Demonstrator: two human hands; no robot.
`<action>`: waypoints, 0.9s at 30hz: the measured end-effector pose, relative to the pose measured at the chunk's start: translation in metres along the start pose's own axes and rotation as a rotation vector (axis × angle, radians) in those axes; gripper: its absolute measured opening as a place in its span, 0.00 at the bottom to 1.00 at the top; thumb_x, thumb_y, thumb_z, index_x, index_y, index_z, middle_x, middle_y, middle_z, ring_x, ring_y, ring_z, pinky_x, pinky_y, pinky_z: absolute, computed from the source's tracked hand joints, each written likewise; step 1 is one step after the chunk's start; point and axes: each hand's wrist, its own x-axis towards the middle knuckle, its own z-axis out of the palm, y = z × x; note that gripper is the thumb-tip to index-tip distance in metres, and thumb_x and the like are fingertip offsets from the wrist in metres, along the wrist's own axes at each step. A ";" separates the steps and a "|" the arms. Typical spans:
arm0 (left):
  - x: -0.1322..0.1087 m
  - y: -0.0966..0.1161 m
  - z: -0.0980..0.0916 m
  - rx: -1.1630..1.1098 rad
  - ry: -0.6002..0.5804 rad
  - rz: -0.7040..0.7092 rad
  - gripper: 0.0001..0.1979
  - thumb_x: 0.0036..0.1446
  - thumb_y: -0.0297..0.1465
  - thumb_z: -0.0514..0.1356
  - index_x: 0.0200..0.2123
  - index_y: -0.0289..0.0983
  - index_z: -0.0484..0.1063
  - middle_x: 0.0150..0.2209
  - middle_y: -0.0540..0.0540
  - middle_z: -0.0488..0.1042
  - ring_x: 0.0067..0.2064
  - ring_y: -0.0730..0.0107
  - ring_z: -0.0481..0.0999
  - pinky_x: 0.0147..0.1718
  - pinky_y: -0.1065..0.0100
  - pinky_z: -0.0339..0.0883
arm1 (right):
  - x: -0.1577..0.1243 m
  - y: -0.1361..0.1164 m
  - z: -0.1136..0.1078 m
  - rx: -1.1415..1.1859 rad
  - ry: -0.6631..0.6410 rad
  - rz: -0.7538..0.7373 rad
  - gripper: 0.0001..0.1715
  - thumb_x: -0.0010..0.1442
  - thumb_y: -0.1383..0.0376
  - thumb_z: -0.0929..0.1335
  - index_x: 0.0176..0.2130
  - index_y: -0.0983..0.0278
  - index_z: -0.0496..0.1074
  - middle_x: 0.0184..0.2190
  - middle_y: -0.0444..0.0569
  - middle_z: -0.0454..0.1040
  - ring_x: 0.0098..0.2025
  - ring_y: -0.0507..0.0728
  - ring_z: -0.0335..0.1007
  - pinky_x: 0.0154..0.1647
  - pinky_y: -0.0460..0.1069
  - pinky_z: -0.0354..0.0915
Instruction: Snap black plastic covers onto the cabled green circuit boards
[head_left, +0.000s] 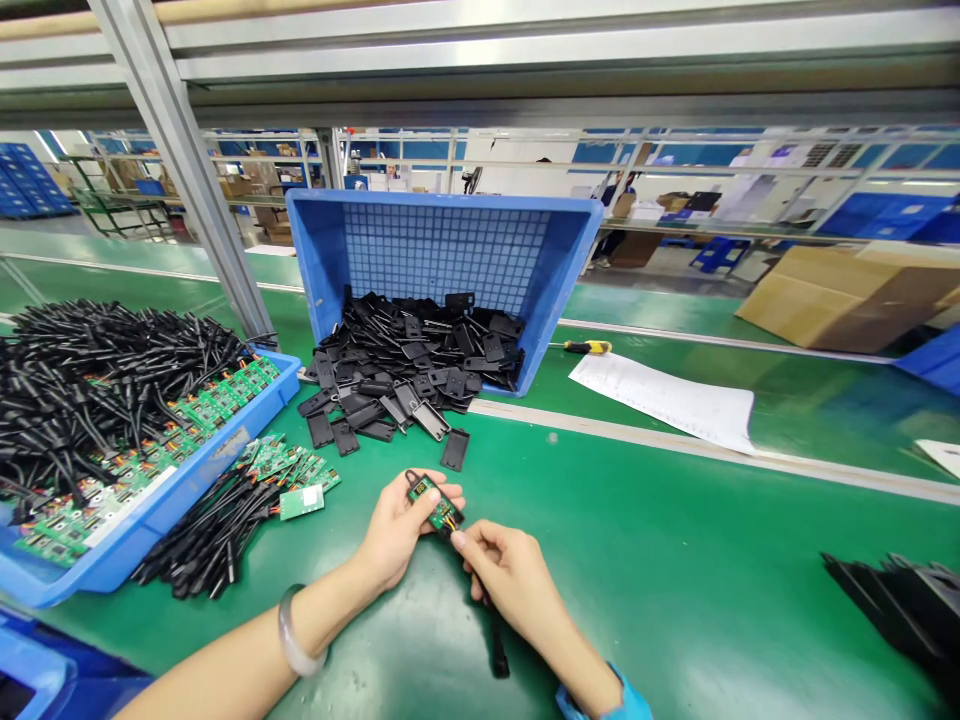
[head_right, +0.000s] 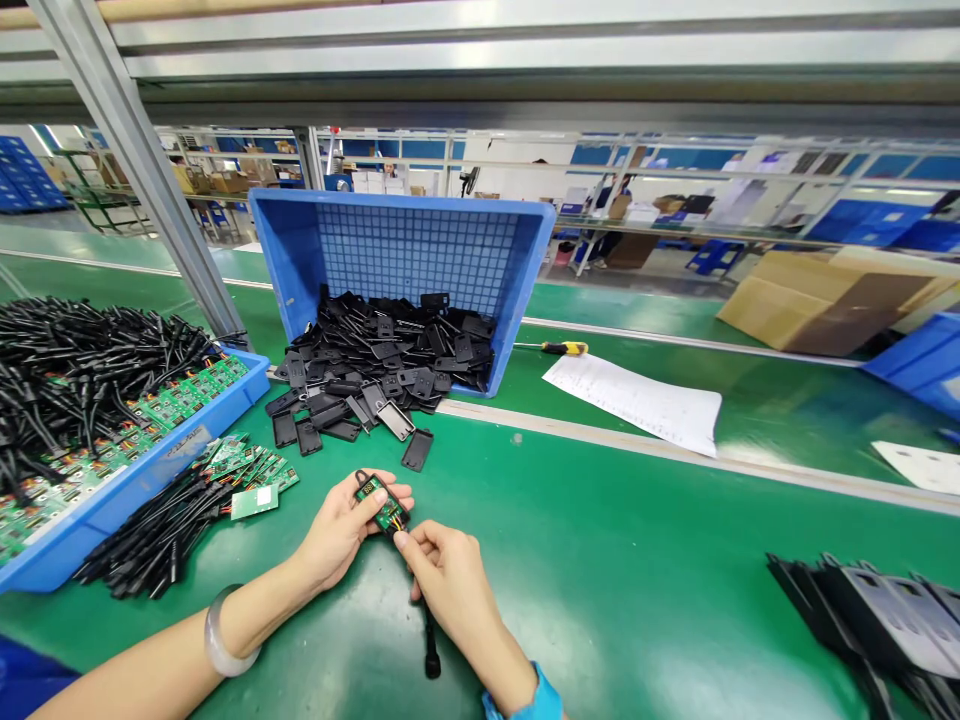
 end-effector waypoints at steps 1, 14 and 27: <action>0.000 0.000 0.000 0.013 0.001 0.008 0.22 0.48 0.40 0.67 0.40 0.33 0.66 0.42 0.37 0.76 0.43 0.57 0.77 0.42 0.61 0.69 | 0.001 0.000 -0.001 -0.008 -0.009 -0.001 0.24 0.58 0.48 0.63 0.23 0.63 0.63 0.14 0.41 0.63 0.15 0.50 0.60 0.17 0.44 0.54; -0.003 -0.003 0.002 -0.027 -0.054 0.003 0.23 0.50 0.41 0.65 0.42 0.37 0.60 0.38 0.39 0.78 0.41 0.57 0.78 0.38 0.61 0.70 | 0.006 -0.003 -0.002 0.224 0.042 -0.001 0.25 0.50 0.46 0.68 0.23 0.66 0.71 0.17 0.46 0.70 0.20 0.51 0.63 0.23 0.45 0.60; -0.007 -0.002 0.005 0.066 -0.031 0.110 0.19 0.54 0.42 0.62 0.40 0.37 0.60 0.39 0.41 0.77 0.41 0.59 0.77 0.42 0.59 0.69 | 0.007 -0.003 -0.003 0.032 0.102 -0.063 0.22 0.54 0.50 0.67 0.21 0.64 0.68 0.16 0.45 0.70 0.17 0.50 0.60 0.20 0.44 0.56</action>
